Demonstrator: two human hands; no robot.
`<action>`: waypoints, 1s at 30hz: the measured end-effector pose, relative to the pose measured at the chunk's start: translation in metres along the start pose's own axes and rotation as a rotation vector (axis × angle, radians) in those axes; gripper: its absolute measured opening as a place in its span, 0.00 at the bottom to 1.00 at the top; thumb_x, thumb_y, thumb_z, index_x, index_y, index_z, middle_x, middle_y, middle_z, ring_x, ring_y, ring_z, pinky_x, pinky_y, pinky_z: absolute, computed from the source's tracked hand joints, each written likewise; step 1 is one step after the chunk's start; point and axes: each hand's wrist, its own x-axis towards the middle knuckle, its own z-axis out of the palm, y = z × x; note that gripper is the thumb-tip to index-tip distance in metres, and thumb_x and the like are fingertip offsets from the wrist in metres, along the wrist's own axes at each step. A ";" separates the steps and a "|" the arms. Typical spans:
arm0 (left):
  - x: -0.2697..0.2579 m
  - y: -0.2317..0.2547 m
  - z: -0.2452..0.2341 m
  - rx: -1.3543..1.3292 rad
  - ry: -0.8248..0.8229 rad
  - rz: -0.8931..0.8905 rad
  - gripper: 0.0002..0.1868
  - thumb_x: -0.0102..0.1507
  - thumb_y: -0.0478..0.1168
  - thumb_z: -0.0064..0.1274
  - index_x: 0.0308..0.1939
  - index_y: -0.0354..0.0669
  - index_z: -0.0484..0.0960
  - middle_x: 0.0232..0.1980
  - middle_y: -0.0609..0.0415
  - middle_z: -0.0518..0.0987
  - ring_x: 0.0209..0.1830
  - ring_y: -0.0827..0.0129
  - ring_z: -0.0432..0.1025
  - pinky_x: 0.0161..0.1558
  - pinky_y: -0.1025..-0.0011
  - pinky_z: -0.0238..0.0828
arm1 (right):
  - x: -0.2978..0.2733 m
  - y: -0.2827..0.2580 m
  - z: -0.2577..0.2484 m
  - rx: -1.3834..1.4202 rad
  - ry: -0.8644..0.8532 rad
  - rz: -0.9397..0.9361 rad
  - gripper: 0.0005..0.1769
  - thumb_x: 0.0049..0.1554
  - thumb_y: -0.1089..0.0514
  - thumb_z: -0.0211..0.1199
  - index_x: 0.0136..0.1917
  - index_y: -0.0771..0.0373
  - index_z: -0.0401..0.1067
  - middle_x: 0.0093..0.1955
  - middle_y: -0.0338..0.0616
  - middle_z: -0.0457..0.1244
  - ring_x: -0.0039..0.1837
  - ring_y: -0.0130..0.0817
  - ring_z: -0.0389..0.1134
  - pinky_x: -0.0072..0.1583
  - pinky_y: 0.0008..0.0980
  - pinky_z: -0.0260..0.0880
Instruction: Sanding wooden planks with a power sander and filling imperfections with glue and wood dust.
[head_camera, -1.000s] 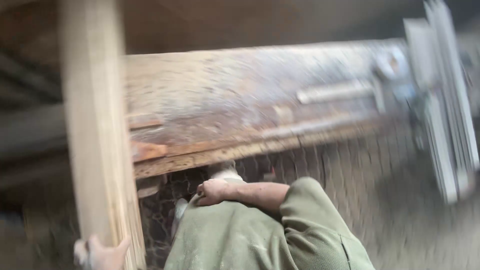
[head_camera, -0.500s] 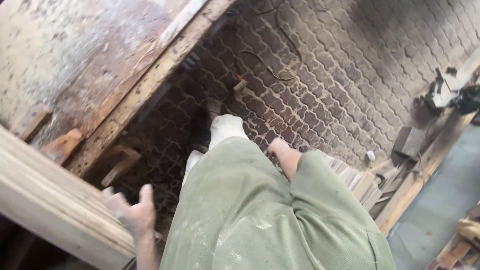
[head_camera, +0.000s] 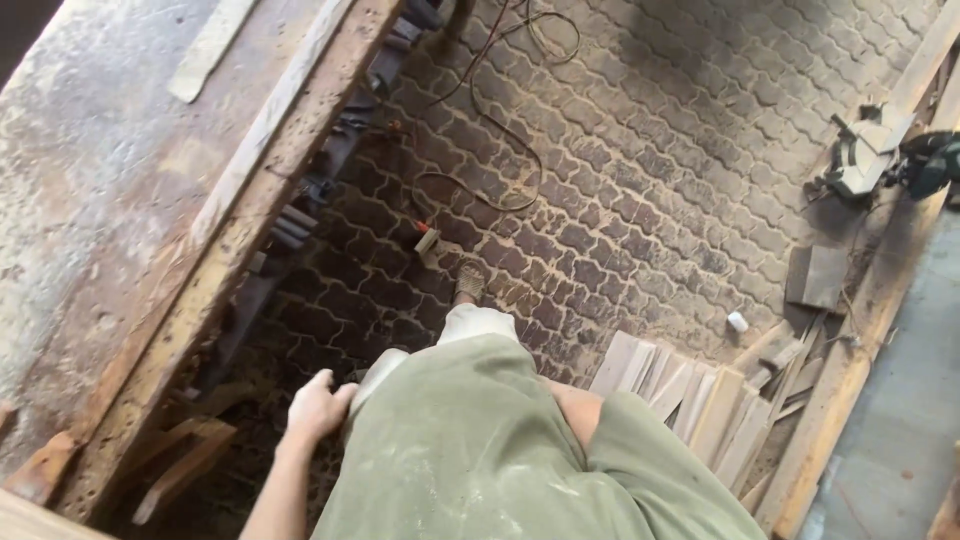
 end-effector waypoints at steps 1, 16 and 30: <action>0.026 0.002 0.009 -0.095 0.024 -0.061 0.37 0.59 0.59 0.55 0.62 0.34 0.76 0.65 0.38 0.77 0.69 0.46 0.70 0.68 0.53 0.68 | 0.011 0.016 -0.008 -0.007 -0.004 -0.003 0.23 0.53 0.31 0.58 0.53 0.44 0.76 0.53 0.39 0.71 0.60 0.43 0.72 0.61 0.42 0.73; 0.204 0.063 0.109 -0.194 -0.060 -0.164 0.36 0.65 0.58 0.46 0.67 0.33 0.79 0.65 0.30 0.80 0.69 0.40 0.71 0.68 0.47 0.68 | 0.071 0.035 -0.119 0.760 0.191 0.259 0.27 0.50 0.38 0.73 0.60 0.49 0.79 0.58 0.43 0.71 0.63 0.43 0.71 0.61 0.42 0.72; 0.357 0.272 -0.138 -0.196 -0.077 -0.040 0.37 0.62 0.53 0.50 0.68 0.28 0.75 0.65 0.27 0.77 0.68 0.38 0.71 0.68 0.47 0.66 | 0.190 0.100 -0.132 0.268 -0.021 0.256 0.28 0.54 0.35 0.65 0.60 0.53 0.80 0.61 0.45 0.72 0.67 0.45 0.70 0.71 0.41 0.68</action>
